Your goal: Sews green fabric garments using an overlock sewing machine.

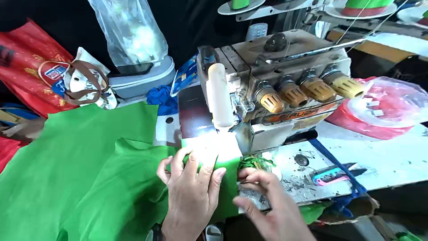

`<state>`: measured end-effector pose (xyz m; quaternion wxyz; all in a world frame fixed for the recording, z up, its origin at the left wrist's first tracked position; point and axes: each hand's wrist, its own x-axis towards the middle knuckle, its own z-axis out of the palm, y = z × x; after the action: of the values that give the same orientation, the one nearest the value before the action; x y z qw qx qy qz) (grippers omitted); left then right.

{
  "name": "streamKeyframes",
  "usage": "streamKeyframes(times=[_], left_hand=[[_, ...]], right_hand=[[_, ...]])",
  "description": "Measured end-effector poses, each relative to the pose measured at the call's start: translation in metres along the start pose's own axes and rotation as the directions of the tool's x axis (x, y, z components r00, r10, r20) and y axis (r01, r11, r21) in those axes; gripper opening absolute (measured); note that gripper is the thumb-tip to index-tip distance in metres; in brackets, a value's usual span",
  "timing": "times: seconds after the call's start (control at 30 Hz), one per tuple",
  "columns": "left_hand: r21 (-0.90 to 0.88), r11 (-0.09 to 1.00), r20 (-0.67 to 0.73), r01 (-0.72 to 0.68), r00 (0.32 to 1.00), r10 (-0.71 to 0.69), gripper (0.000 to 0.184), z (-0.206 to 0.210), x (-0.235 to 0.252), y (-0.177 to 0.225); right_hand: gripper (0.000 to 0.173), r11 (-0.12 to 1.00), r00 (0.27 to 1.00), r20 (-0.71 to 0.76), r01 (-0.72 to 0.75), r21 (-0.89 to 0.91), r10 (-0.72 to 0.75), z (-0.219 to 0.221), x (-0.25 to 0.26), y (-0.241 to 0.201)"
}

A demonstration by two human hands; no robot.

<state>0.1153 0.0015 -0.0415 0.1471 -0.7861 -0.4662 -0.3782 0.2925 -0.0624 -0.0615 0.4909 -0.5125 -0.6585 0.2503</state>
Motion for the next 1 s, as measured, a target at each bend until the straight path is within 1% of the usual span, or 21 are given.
streamKeyframes(times=[0.07, 0.13, 0.17, 0.23, 0.3, 0.4, 0.43, 0.5, 0.6, 0.7, 0.83, 0.9, 0.97, 1.0], left_hand=[[-0.013, 1.000, 0.015, -0.009, 1.000, 0.009, 0.043, -0.002, 0.007, 0.000], [-0.061, 0.997, 0.040, -0.046, 0.998, 0.048, 0.038, -0.003, 0.007, 0.000], [-0.094, 0.992, 0.053, -0.079, 0.995, 0.084, 0.036, -0.003, 0.006, 0.001], [-0.136, 0.982, 0.067, -0.128, 0.988, 0.138, 0.034, -0.003, 0.003, 0.006], [-0.091, 0.990, 0.095, -0.105, 0.989, 0.114, 0.040, -0.006, 0.004, 0.011], [-0.025, 1.000, 0.095, 0.000, 0.995, 0.003, 0.051, -0.011, 0.011, 0.012], [-0.012, 0.999, 0.098, 0.042, 0.994, -0.041, 0.053, -0.010, 0.011, 0.010], [0.013, 0.996, 0.075, 0.083, 0.994, -0.084, 0.057, -0.007, 0.011, 0.009], [0.058, 0.991, 0.044, 0.117, 0.992, -0.120, 0.060, -0.005, 0.012, 0.014], [0.074, 0.986, 0.036, 0.150, 0.988, -0.153, 0.061, -0.005, 0.014, 0.021], [0.092, 0.983, 0.038, 0.157, 0.986, -0.161, 0.060, -0.003, 0.012, 0.025], [0.075, 0.986, 0.044, 0.151, 0.987, -0.155, 0.060, -0.002, 0.009, 0.025], [0.059, 0.991, 0.050, 0.123, 0.991, -0.126, 0.062, -0.003, 0.004, 0.025], [0.043, 0.994, 0.047, 0.105, 0.993, -0.107, 0.063, -0.006, 0.001, 0.025]], right_hand=[[0.045, 0.977, 0.994, 0.093, -0.071, 0.203, 0.053, 0.009, -0.007, -0.007], [0.041, 0.922, 0.981, 0.172, -0.149, 0.357, 0.092, 0.013, -0.011, -0.010], [0.037, 0.898, 0.974, 0.208, -0.173, 0.404, 0.094, 0.013, -0.014, -0.010], [0.030, 0.885, 0.963, 0.260, -0.176, 0.430, 0.065, 0.013, -0.020, -0.010], [0.023, 0.899, 0.957, 0.292, -0.132, 0.417, 0.005, 0.011, -0.022, -0.009], [0.014, 0.920, 0.950, 0.305, -0.064, 0.386, -0.061, 0.003, -0.019, -0.009], [0.012, 0.916, 0.954, 0.295, -0.062, 0.396, -0.063, 0.001, -0.019, -0.008], [0.011, 0.904, 0.956, 0.290, -0.077, 0.422, -0.054, -0.002, -0.018, -0.007], [0.011, 0.894, 0.958, 0.286, -0.110, 0.434, -0.021, -0.007, -0.019, -0.006], [0.010, 0.905, 0.964, 0.267, -0.108, 0.412, -0.007, -0.011, -0.024, -0.006], [0.008, 0.917, 0.963, 0.268, -0.125, 0.379, 0.020, -0.016, -0.041, -0.004], [0.007, 0.933, 0.953, 0.297, -0.160, 0.324, 0.060, -0.017, -0.054, -0.003], [0.011, 0.972, 0.925, 0.365, -0.172, 0.161, 0.103, -0.018, -0.066, -0.001], [0.014, 0.984, 0.900, 0.419, -0.163, 0.071, 0.119, -0.020, -0.072, 0.001]])
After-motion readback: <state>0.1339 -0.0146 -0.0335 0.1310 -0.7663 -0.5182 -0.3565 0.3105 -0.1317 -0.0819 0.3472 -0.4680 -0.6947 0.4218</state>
